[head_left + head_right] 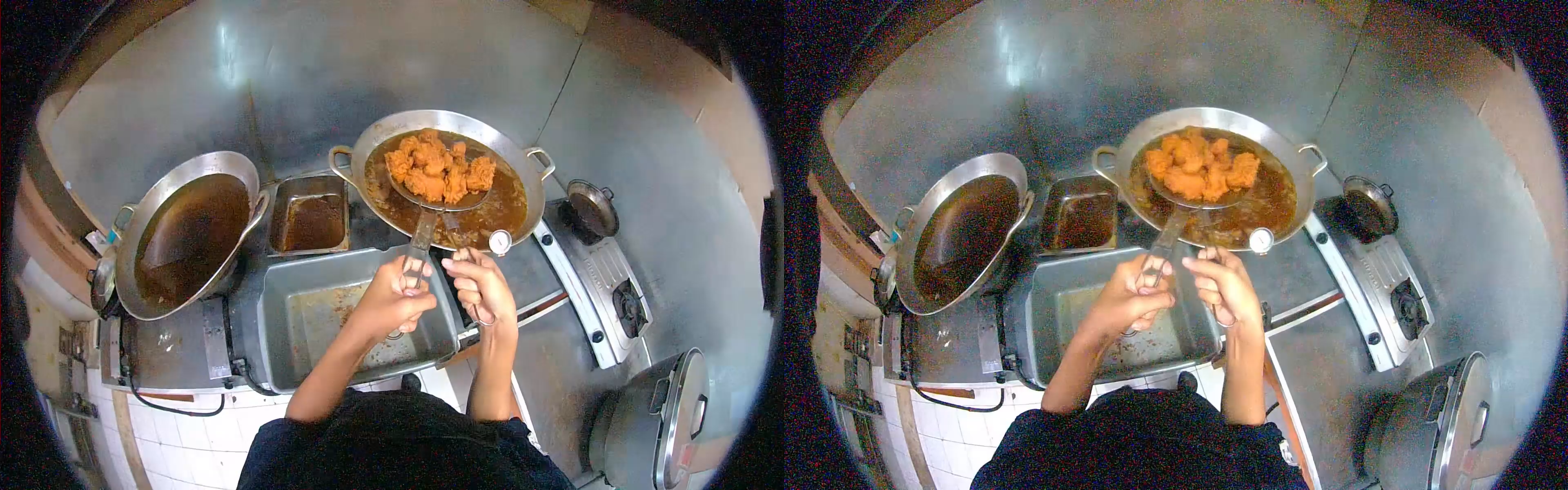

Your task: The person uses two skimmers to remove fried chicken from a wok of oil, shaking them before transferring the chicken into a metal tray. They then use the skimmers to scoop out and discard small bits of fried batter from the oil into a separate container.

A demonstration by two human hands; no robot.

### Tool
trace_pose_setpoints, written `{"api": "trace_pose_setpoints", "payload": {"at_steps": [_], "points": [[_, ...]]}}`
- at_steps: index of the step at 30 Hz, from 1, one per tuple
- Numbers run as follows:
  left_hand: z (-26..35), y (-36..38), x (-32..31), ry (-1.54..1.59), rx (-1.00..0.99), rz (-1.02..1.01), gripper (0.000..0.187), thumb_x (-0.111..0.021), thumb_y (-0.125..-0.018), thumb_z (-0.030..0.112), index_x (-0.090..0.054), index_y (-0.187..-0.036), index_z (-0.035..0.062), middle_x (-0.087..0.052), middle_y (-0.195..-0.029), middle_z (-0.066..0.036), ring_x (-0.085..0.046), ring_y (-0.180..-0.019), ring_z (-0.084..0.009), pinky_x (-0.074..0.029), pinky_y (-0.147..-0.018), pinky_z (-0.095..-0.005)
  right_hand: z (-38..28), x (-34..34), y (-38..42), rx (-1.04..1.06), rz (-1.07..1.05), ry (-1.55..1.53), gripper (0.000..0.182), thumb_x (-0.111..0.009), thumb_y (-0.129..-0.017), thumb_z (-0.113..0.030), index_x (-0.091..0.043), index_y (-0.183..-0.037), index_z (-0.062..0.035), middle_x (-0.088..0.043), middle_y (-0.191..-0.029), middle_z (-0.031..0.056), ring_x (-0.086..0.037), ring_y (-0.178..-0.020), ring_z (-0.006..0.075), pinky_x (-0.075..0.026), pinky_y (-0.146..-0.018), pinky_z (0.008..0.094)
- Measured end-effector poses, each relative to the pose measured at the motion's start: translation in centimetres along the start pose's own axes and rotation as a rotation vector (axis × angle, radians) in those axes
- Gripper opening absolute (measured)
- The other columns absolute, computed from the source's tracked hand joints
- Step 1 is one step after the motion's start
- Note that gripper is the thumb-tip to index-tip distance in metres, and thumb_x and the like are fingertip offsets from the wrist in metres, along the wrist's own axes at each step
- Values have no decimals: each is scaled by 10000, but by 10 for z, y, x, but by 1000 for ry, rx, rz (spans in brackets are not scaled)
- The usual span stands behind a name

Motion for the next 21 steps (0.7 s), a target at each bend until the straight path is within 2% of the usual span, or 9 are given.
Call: {"api": "trace_pose_setpoints", "payload": {"at_steps": [3, 12, 15, 16, 21], "points": [[5, 1, -1, -1, -16, -1, 379, -601, -721, -75, -418, -1034, 36, -417, -625, 24, -373, -409, -44, -274, -330, -232, -10, -7, 6, 4, -18, 1, 245, -660, -772, -5, -444, -860, -81, -391, -613, -69, -270, -391, -17, -148, -319, 166], [59, -1, -17, -29, -219, -30, 354, -584, -741, -74, -413, -1036, 24, -364, -580, 46, -355, -375, -35, -275, -303, -221, -64, -35, 4, 169, -91, 47, 211, -645, -809, -66, -439, -842, -94, -364, -600, -75, -259, -394, -16, -151, -315, 155], [54, 0, -15, -48, -201, -42, 361, -578, -742, -78, -405, -1042, 23, -363, -570, 45, -358, -371, -39, -278, -302, -222, -59, -29, 0, 158, -113, 4, 199, -642, -821, -89, -443, -836, -92, -368, -604, -70, -267, -400, -16, -152, -314, 152], [49, 0, -14, -28, -191, -42, 371, -580, -741, -80, -397, -1047, 21, -379, -563, 35, -365, -371, -44, -277, -307, -222, -51, -25, -2, 136, -107, 18, 122, -576, -872, -98, -455, -857, -100, -350, -631, -79, -226, -399, -33, -127, -303, 147], [12, -1, 2, -11, -68, -8, 361, -616, -731, -61, -415, -1016, 33, -427, -611, 22, -370, -387, -43, -269, -324, -222, -13, -11, -4, 64, -32, 12, 168, -604, -853, -85, -441, -829, -118, -358, -624, -82, -239, -392, -35, -128, -297, 151]]}}
Point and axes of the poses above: each hand's wrist, its own y-axis away from the middle knuckle, its own x-axis out of the back of the hand, z = x × y, the point moved 7 cm from there along -y, towards the middle knuckle
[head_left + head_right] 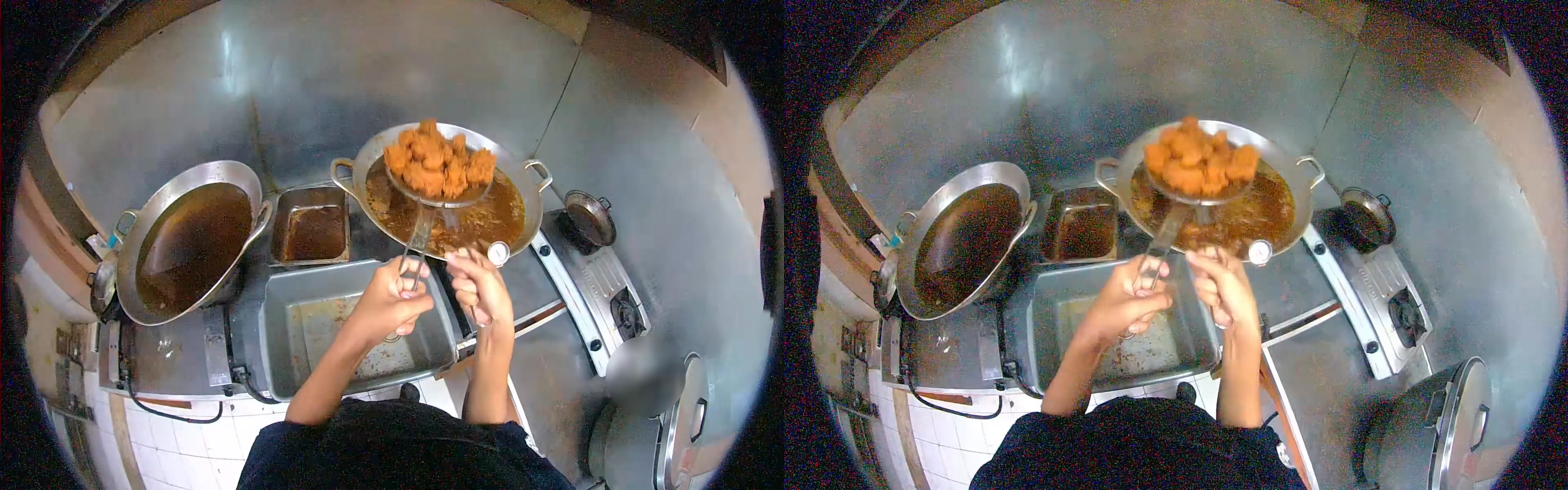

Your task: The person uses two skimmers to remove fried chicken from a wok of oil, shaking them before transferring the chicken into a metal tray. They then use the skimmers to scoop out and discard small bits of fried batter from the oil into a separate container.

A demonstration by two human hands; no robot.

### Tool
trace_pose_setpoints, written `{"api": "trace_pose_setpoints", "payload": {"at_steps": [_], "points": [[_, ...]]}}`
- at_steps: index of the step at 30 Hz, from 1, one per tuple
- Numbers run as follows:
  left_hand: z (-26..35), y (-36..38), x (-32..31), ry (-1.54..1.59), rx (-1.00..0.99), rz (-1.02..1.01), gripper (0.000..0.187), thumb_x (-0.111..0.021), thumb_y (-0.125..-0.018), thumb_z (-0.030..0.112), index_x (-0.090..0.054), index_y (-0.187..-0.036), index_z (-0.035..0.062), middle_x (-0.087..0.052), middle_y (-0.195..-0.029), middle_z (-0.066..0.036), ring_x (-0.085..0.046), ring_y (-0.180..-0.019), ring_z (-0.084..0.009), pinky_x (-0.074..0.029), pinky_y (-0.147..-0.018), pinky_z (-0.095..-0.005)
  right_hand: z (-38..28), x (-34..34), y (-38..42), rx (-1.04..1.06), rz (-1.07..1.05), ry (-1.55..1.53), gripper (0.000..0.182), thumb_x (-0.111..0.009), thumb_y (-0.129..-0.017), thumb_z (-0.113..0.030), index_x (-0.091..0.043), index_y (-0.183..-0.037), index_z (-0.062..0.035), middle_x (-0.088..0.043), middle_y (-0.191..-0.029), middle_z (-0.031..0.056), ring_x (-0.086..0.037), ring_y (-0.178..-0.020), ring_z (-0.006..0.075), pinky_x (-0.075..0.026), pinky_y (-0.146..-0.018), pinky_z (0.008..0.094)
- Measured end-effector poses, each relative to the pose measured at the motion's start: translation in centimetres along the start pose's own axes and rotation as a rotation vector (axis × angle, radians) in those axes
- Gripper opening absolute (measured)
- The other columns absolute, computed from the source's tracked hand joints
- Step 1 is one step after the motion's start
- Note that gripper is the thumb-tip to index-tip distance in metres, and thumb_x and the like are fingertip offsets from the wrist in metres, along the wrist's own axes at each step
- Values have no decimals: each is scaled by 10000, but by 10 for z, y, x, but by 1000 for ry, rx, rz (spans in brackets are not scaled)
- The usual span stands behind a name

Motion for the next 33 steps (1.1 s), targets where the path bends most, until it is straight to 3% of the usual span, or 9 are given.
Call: {"api": "trace_pose_setpoints", "payload": {"at_steps": [7, 11, 16, 22, 27, 33], "points": [[-3, 5, 6, -10, 23, 16, 361, -637, -719, -59, -446, -1007, 44, -436, -651, 19, -355, -405, -31, -249, -326, -213, 11, -4, 2, -73, -29, -75, 220, -607, -872, -119, -417, -769, -158, -321, -570, -107, -229, -384, -35, -128, -298, 156], [24, 2, 2, -20, -53, -13, 351, -605, -723, -76, -428, -1008, 26, -418, -633, 19, -356, -405, -37, -277, -338, -223, -16, -20, 2, 53, -24, -41, 240, -647, -850, -171, -427, -763, -133, -339, -591, -92, -236, -410, -27, -144, -328, 153], [40, -1, 0, -23, -115, -35, 382, -637, -740, -49, -453, -1062, 45, -450, -653, 26, -367, -395, -21, -237, -311, -197, -38, -32, 0, 102, -64, -32, 211, -643, -842, -142, -437, -805, -115, -369, -624, -79, -249, -411, -27, -150, -325, 149], [9, 1, 4, 75, -45, -48, 365, -629, -743, -57, -450, -1045, 42, -443, -649, 26, -352, -389, -22, -243, -313, -199, -6, -12, 0, 23, -32, -8, 147, -599, -862, -90, -456, -836, -115, -345, -603, -96, -236, -391, -39, -144, -303, 145], [-18, 1, 8, 66, 77, -42, 375, -628, -736, -72, -441, -1041, 39, -439, -660, 21, -349, -412, -24, -235, -336, -206, 19, 2, 4, -61, 3, -21, 245, -686, -771, -29, -454, -827, -88, -383, -631, -74, -284, -405, -19, -157, -320, 157], [13, 5, -1, 45, -18, -38, 382, -601, -722, -81, -407, -1027, 43, -397, -630, 31, -370, -413, -37, -269, -339, -222, -8, -12, 7, 42, -3, 30, 193, -646, -811, -55, -462, -857, -83, -387, -631, -72, -256, -394, -26, -145, -315, 154]]}}
Point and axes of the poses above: each hand's wrist, its own y-axis away from the middle knuckle, its own x-axis out of the back of the hand, z = x × y, the point moved 7 cm from there along -y, towards the middle knuckle
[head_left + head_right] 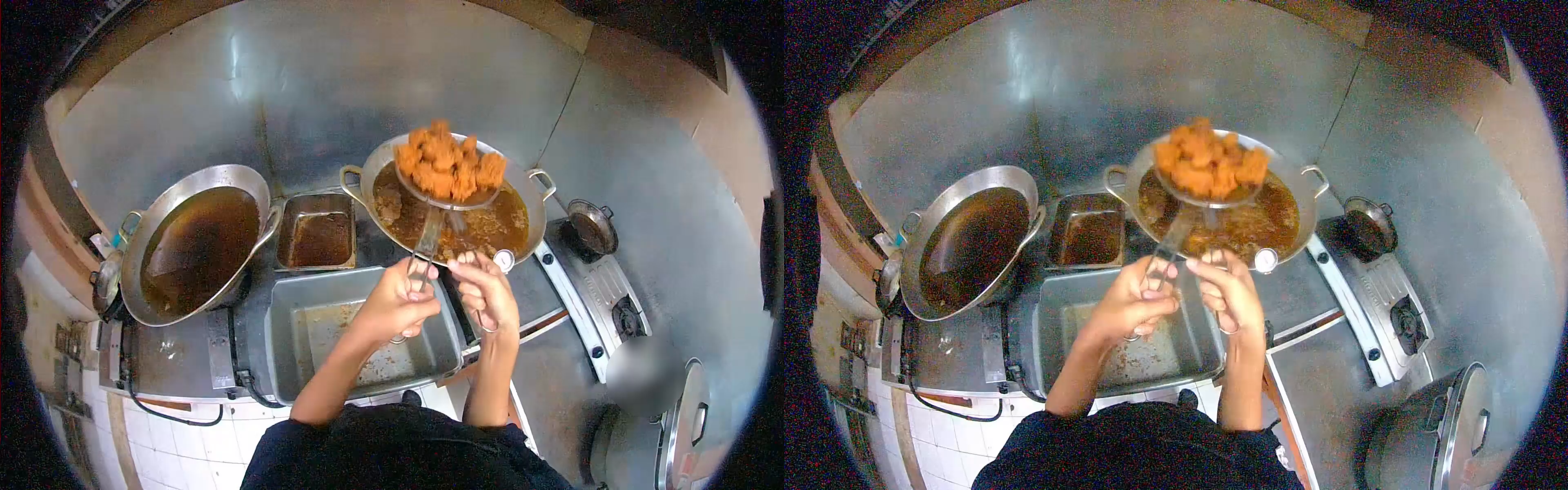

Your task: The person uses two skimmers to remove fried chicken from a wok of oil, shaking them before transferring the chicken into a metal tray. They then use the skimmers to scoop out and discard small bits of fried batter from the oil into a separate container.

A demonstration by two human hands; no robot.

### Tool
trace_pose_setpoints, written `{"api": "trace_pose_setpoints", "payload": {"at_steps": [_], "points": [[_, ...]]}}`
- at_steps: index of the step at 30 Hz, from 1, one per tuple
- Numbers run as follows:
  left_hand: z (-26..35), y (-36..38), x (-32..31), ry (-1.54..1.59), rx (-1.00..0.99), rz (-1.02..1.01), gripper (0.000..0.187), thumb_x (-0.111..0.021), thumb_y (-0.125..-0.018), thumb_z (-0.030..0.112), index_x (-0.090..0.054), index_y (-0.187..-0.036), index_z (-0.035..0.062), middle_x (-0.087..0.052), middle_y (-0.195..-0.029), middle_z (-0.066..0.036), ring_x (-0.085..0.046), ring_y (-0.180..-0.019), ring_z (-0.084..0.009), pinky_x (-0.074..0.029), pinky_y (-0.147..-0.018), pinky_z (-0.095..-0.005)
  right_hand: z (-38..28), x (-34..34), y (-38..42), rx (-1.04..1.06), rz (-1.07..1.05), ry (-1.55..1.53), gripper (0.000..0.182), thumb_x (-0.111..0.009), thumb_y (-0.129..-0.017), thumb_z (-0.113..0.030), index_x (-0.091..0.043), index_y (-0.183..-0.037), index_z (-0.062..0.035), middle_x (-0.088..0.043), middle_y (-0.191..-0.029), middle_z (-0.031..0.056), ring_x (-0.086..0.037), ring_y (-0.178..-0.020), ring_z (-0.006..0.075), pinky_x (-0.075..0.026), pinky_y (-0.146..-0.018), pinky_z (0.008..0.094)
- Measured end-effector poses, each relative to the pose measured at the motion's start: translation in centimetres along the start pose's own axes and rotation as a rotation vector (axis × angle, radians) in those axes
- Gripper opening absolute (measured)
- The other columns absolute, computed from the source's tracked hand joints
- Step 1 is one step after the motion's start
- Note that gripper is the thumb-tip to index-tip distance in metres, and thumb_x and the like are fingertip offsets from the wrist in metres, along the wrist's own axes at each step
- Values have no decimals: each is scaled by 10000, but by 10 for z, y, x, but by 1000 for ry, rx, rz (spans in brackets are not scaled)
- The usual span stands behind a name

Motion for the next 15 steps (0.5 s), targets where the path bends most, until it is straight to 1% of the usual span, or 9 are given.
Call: {"api": "trace_pose_setpoints", "payload": {"at_steps": [1, 3, 4, 8, 10, 13, 15], "points": [[7, -1, -2, -18, -41, -10, 377, -608, -729, -73, -415, -1032, 43, -404, -627, 33, -359, -406, -33, -259, -335, -217, -9, -6, 0, 18, -1, -14, 157, -617, -832, -40, -471, -859, -90, -396, -640, -71, -241, -390, -34, -138, -305, 150], [20, -3, -5, -54, -125, -27, 366, -621, -743, -57, -431, -1040, 42, -417, -622, 37, -338, -392, -24, -239, -328, -206, -24, -12, -2, 51, -15, -11, 204, -652, -805, -58, -459, -865, -88, -381, -626, -74, -255, -393, -25, -146, -315, 155], [24, -4, -6, -18, -133, -43, 360, -622, -746, -54, -430, -1035, 43, -407, -601, 40, -342, -385, -25, -242, -323, -206, -29, -14, -2, 67, -22, -9, 231, -670, -792, -67, -453, -868, -87, -374, -619, -75, -262, -395, -20, -149, -319, 157], [29, -1, -8, -55, -126, -29, 361, -635, -744, -45, -433, -1030, 44, -420, -612, 38, -344, -390, -22, -234, -323, -204, -32, -14, -2, 58, -35, -43, 233, -669, -788, -52, -453, -869, -83, -382, -621, -73, -263, -397, -22, -152, -318, 156], [19, -1, -6, -60, -117, -25, 362, -642, -743, -41, -435, -1027, 45, -431, -625, 35, -347, -396, -20, -228, -323, -202, -21, -7, -2, 32, -24, -40, 239, -672, -783, -44, -452, -869, -80, -384, -624, -72, -267, -400, -22, -152, -319, 156], [-6, -2, 3, 2, -19, 33, 366, -651, -737, -37, -443, -1025, 49, -443, -640, 31, -354, -404, -20, -225, -324, -198, 1, 2, -2, -7, -3, -33, 250, -682, -772, -41, -452, -862, -78, -387, -628, -69, -276, -405, -23, -153, -322, 155], [-18, -3, 9, 36, 5, 1, 375, -653, -727, -46, -450, -1026, 55, -438, -640, 32, -355, -407, -22, -225, -326, -199, 14, 7, -3, -37, 19, -22, 262, -694, -761, -37, -451, -850, -76, -386, -626, -68, -279, -401, -23, -153, -324, 154]]}}
Point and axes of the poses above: each hand's wrist, its own y-axis away from the middle knuckle, its own x-axis out of the back of the hand, z = x × y, the point moved 7 cm from there along -y, towards the middle knuckle
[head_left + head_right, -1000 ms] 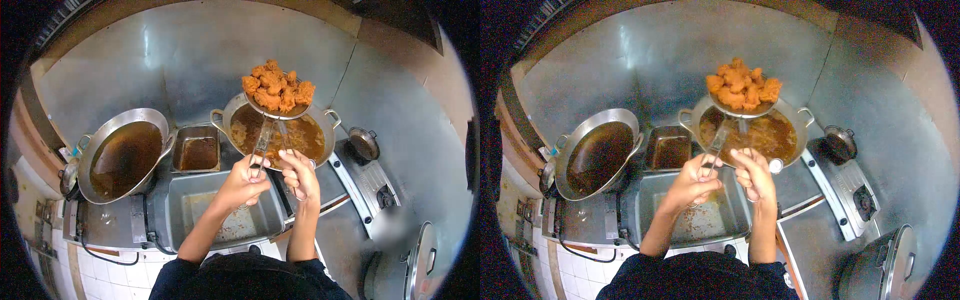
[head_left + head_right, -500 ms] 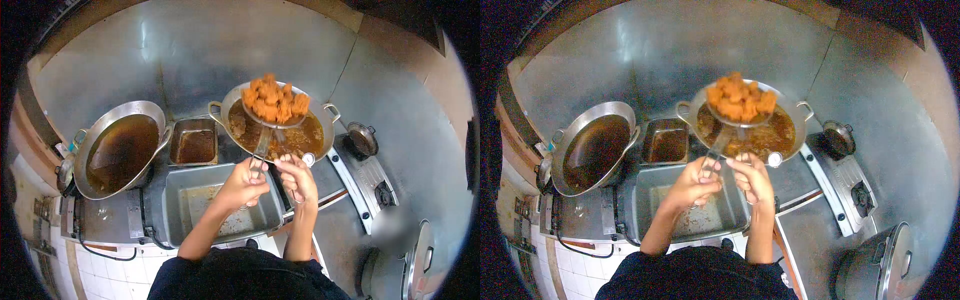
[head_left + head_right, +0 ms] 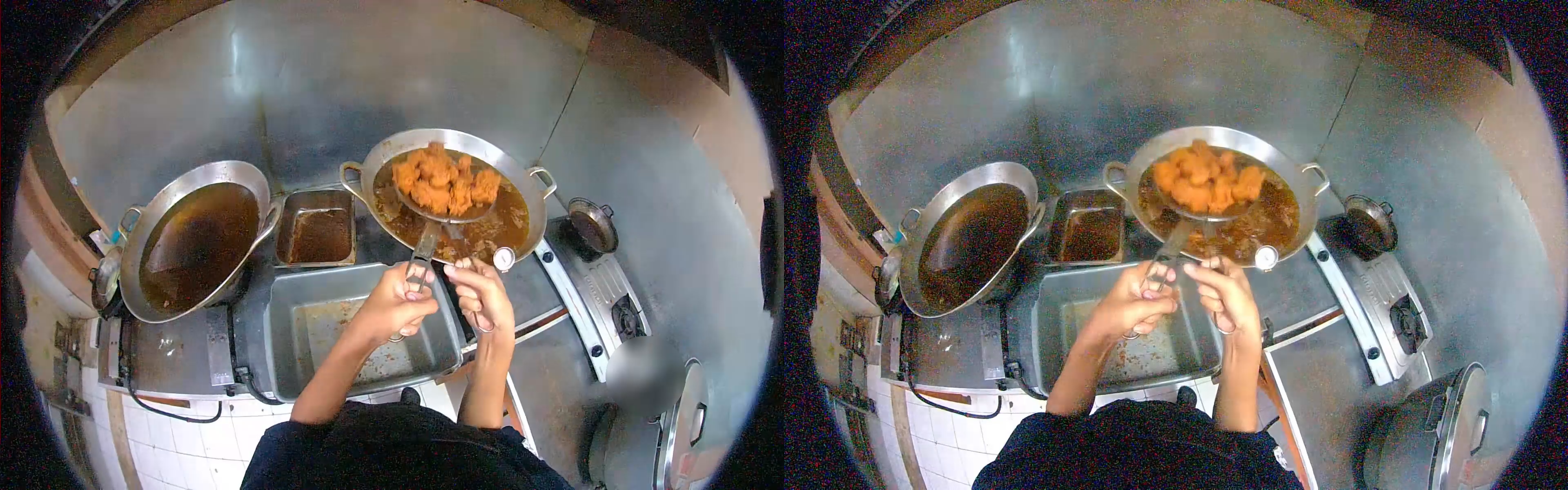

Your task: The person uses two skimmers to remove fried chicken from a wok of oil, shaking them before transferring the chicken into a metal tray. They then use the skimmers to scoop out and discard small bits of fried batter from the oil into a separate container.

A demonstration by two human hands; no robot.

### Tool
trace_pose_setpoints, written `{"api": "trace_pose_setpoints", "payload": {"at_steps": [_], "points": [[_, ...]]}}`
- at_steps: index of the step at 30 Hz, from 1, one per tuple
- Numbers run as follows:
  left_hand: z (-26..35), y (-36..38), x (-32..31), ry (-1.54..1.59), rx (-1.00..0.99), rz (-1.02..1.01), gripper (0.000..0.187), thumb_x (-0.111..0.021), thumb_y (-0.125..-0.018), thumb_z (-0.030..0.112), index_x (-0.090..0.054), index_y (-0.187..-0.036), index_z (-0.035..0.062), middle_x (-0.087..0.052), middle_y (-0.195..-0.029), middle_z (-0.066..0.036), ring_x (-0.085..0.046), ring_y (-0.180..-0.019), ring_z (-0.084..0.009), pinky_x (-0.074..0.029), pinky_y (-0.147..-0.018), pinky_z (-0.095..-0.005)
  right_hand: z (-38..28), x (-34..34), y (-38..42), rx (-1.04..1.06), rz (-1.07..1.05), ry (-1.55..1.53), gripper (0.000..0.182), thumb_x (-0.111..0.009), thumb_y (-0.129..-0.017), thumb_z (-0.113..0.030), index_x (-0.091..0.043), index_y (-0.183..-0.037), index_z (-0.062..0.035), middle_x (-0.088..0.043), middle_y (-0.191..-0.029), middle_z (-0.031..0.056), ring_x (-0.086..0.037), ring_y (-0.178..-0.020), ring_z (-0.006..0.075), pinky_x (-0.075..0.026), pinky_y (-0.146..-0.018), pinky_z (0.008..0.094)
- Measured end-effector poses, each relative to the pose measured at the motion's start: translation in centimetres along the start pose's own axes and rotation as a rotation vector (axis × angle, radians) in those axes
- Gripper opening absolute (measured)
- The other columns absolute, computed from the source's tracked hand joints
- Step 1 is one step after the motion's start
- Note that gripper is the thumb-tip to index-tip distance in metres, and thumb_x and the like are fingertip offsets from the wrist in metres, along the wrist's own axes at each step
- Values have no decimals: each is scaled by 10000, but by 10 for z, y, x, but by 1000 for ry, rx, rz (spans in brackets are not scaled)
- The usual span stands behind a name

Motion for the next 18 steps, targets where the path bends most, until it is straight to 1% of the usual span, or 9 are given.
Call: {"api": "trace_pose_setpoints", "payload": {"at_steps": [2, 3, 5, 9, 12, 13, 16, 18], "points": [[-9, 2, 2, 22, 37, 1, 376, -651, -723, -53, -452, -1022, 57, -434, -643, 32, -352, -408, -22, -224, -327, -200, 8, 3, 1, -40, 5, 0, 266, -698, -757, -36, -450, -846, -75, -386, -618, -70, -278, -397, -23, -154, -323, 154], [-9, 3, 1, 19, 51, 1, 367, -632, -721, -68, -437, -1007, 55, -413, -635, 37, -350, -409, -24, -235, -332, -207, 6, 1, 7, -63, 43, 3, 176, -623, -808, 3, -465, -839, -68, -381, -613, -82, -249, -383, -36, -141, -297, 145], [0, 3, -4, 8, 78, -2, 353, -594, -716, -99, -408, -976, 50, -370, -617, 47, -345, -411, -30, -258, -342, -221, 1, -1, 7, -32, 10, -6, 168, -621, -812, 2, -470, -846, -65, -375, -610, -85, -249, -383, -36, -138, -298, 146], [30, 2, -14, -64, -46, -17, 354, -590, -714, -87, -402, -985, 43, -353, -585, 50, -355, -389, -37, -271, -321, -224, -26, -15, 6, 72, -17, 12, 164, -619, -807, 0, -478, -859, -65, -374, -636, -84, -253, -394, -37, -146, -301, 151], [42, -2, -19, -47, -127, -29, 381, -622, -724, -78, -424, -1026, 47, -362, -600, 58, -319, -379, -13, -224, -304, -206, -44, -23, 4, 125, -19, 30, 174, -622, -794, 2, -480, -863, -70, -387, -668, -78, -247, -399, -33, -148, -305, 155], [46, -2, -21, -104, -157, -2, 375, -623, -736, -67, -422, -1031, 47, -361, -598, 59, -318, -373, -10, -224, -303, -199, -47, -25, 4, 127, -26, 22, 177, -624, -792, 3, -479, -863, -70, -386, -668, -78, -244, -398, -32, -147, -305, 154], [42, 0, -22, -85, -138, 24, 371, -628, -740, -59, -425, -1032, 45, -362, -600, 61, -313, -371, -9, -227, -303, -199, -48, -26, 6, 134, -28, 24, 180, -625, -790, 2, -474, -857, -71, -379, -660, -77, -238, -393, -30, -141, -303, 155], [34, 3, -19, -65, -102, 8, 377, -599, -731, -67, -401, -1034, 39, -386, -605, 46, -348, -384, -27, -258, -312, -208, -40, -24, 9, 119, -24, 26, 182, -625, -788, 3, -471, -851, -69, -375, -655, -76, -236, -390, -30, -137, -302, 155]]}}
Point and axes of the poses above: each hand's wrist, its own y-axis away from the middle knuckle, its own x-axis out of the back of the hand, z = x × y, the point moved 7 cm from there along -y, towards the middle knuckle
